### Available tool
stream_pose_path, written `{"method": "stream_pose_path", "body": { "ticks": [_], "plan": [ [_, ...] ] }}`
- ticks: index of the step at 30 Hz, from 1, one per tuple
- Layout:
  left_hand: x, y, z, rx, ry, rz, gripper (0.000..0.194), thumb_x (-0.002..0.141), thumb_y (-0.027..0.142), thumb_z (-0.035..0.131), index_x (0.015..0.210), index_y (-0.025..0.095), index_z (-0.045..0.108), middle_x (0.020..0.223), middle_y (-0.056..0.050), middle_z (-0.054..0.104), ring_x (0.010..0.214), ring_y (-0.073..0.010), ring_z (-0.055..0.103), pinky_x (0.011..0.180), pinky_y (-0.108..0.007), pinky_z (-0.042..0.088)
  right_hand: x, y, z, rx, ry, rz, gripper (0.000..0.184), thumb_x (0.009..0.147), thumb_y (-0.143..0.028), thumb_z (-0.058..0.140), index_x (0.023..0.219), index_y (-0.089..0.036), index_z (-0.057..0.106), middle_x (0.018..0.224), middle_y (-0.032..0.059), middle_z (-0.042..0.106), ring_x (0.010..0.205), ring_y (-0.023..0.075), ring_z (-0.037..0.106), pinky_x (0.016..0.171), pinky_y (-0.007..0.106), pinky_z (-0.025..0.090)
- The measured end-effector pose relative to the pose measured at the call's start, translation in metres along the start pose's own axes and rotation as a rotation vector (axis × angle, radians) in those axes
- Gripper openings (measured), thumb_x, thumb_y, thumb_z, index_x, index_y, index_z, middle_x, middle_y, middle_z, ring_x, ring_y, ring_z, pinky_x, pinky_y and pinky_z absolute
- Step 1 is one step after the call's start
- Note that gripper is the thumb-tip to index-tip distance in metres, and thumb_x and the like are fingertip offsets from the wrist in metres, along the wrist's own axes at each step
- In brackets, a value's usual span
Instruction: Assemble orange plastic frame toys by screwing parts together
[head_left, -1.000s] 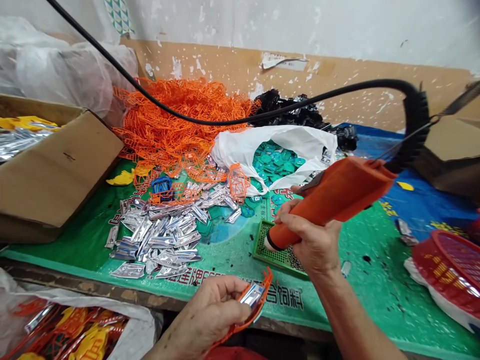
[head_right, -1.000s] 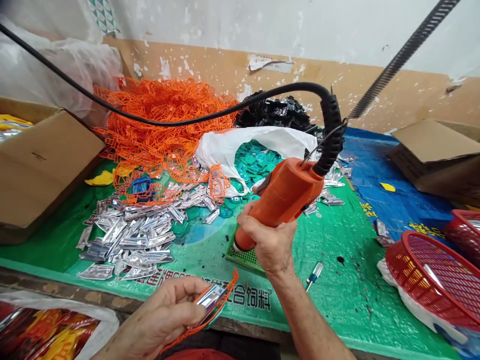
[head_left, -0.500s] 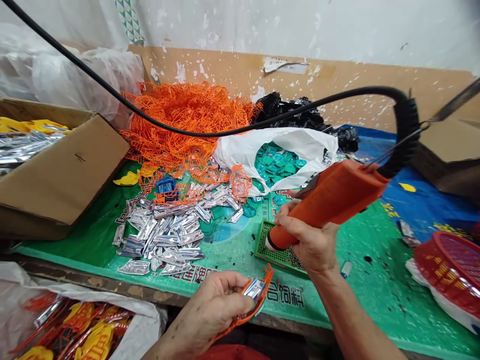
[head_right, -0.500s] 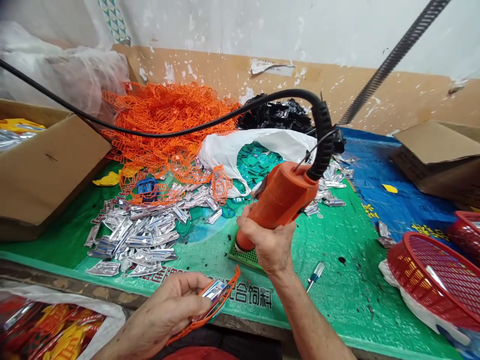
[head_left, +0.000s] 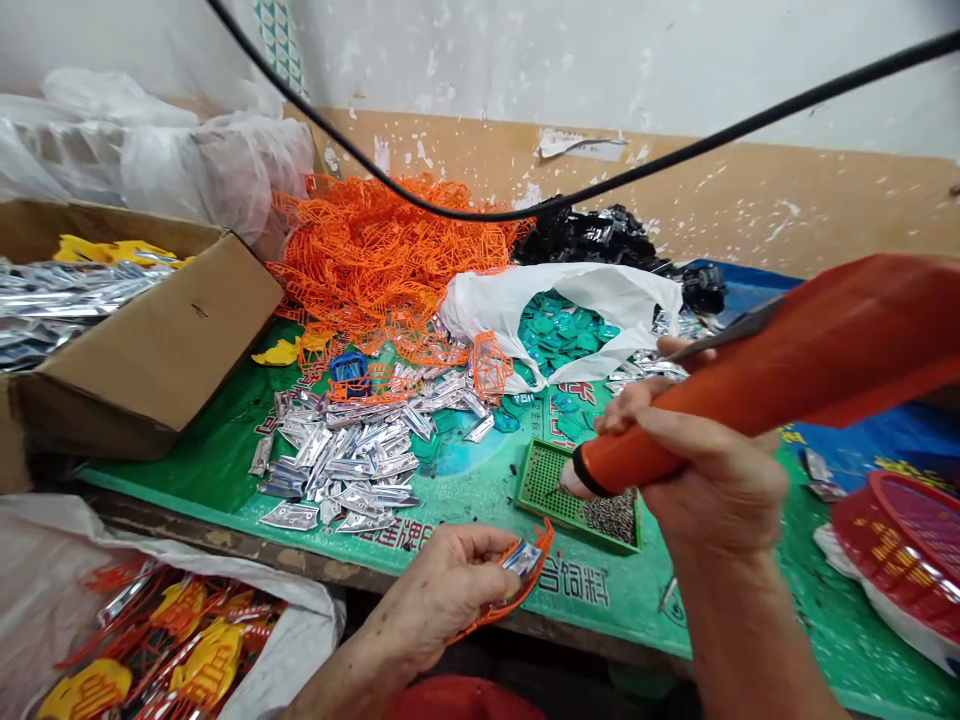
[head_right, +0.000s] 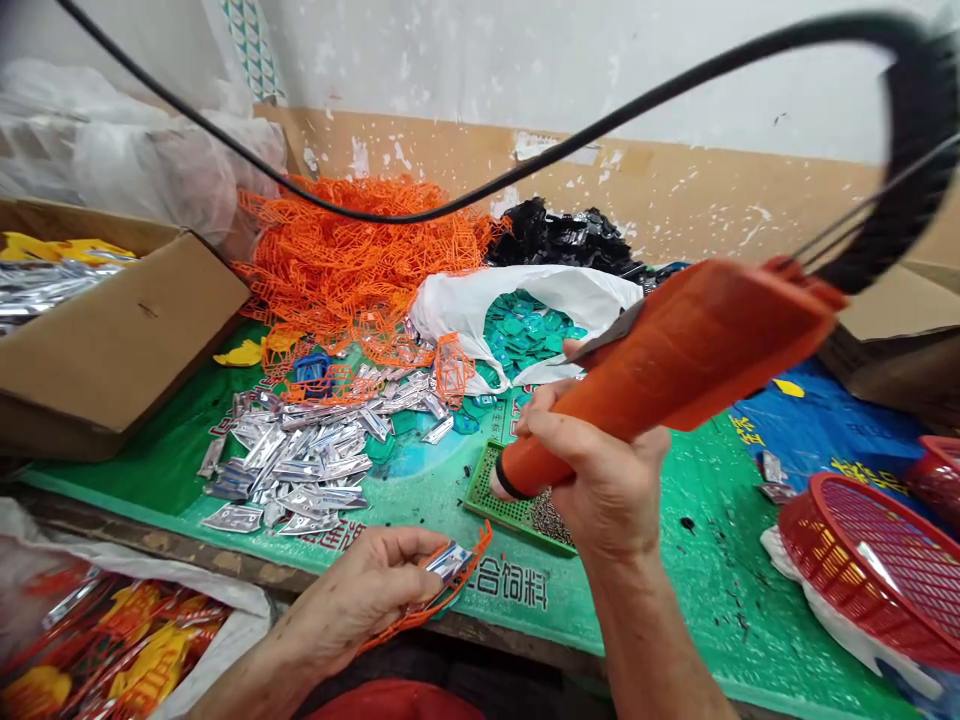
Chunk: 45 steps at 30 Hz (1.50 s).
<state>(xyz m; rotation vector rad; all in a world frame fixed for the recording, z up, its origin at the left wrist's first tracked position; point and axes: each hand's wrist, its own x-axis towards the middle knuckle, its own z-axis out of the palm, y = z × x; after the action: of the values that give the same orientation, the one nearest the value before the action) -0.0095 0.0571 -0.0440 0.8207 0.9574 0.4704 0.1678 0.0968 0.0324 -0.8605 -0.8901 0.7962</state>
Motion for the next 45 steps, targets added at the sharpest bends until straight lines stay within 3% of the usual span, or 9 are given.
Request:
{"method": "stream_pose_path", "body": {
  "ticks": [5, 11, 19, 38, 45],
  "plan": [
    [0.001, -0.003, 0.001, -0.052, 0.022, 0.014, 0.027, 0.058, 0.018, 0.061, 0.080, 0.010, 0.073, 0.061, 0.000, 0.058, 0.052, -0.0072, 0.039, 0.051, -0.024, 0.021, -0.018, -0.025, 0.001, 0.076, -0.137, 0.048, 0.032, 0.065, -0.012, 0.066, 0.094, -0.025, 0.065, 0.063, -0.0015, 0.060, 0.059, 0.0157, 0.057, 0.060, 0.033, 0.049],
    [0.001, -0.002, 0.003, -0.114, 0.020, 0.032, 0.023, 0.053, 0.017, 0.063, 0.072, 0.009, 0.072, 0.060, 0.000, 0.059, 0.053, -0.0079, 0.043, 0.052, -0.023, 0.025, -0.034, -0.024, 0.002, 0.093, -0.220, 0.090, 0.038, 0.069, -0.015, 0.069, 0.105, -0.027, 0.062, 0.069, -0.0011, 0.061, 0.062, 0.0150, 0.058, 0.060, 0.032, 0.051],
    [0.001, -0.002, 0.002, -0.169, 0.015, 0.024, 0.024, 0.052, 0.017, 0.064, 0.074, 0.009, 0.073, 0.060, 0.000, 0.059, 0.053, -0.0074, 0.045, 0.052, -0.021, 0.027, -0.036, -0.021, 0.007, 0.096, -0.226, 0.132, 0.044, 0.066, -0.009, 0.064, 0.105, -0.029, 0.061, 0.067, -0.0022, 0.060, 0.063, 0.0145, 0.057, 0.060, 0.031, 0.050],
    [0.000, -0.005, 0.005, -0.158, 0.036, 0.033, 0.021, 0.055, 0.017, 0.065, 0.073, 0.010, 0.073, 0.060, 0.000, 0.058, 0.054, -0.0081, 0.042, 0.053, -0.023, 0.026, -0.042, -0.018, 0.007, 0.019, -0.245, 0.144, 0.043, 0.065, -0.015, 0.071, 0.104, -0.028, 0.059, 0.067, -0.0038, 0.061, 0.062, 0.0145, 0.057, 0.062, 0.032, 0.049],
    [-0.002, -0.002, 0.010, -0.206, 0.020, 0.051, 0.019, 0.053, 0.016, 0.065, 0.069, 0.010, 0.073, 0.057, 0.000, 0.056, 0.051, -0.0078, 0.038, 0.051, -0.025, 0.023, -0.048, -0.013, -0.003, -0.099, -0.258, 0.130, 0.027, 0.064, -0.022, 0.072, 0.090, -0.024, 0.064, 0.069, -0.0009, 0.060, 0.068, 0.0185, 0.057, 0.069, 0.039, 0.049]
  ]
}}
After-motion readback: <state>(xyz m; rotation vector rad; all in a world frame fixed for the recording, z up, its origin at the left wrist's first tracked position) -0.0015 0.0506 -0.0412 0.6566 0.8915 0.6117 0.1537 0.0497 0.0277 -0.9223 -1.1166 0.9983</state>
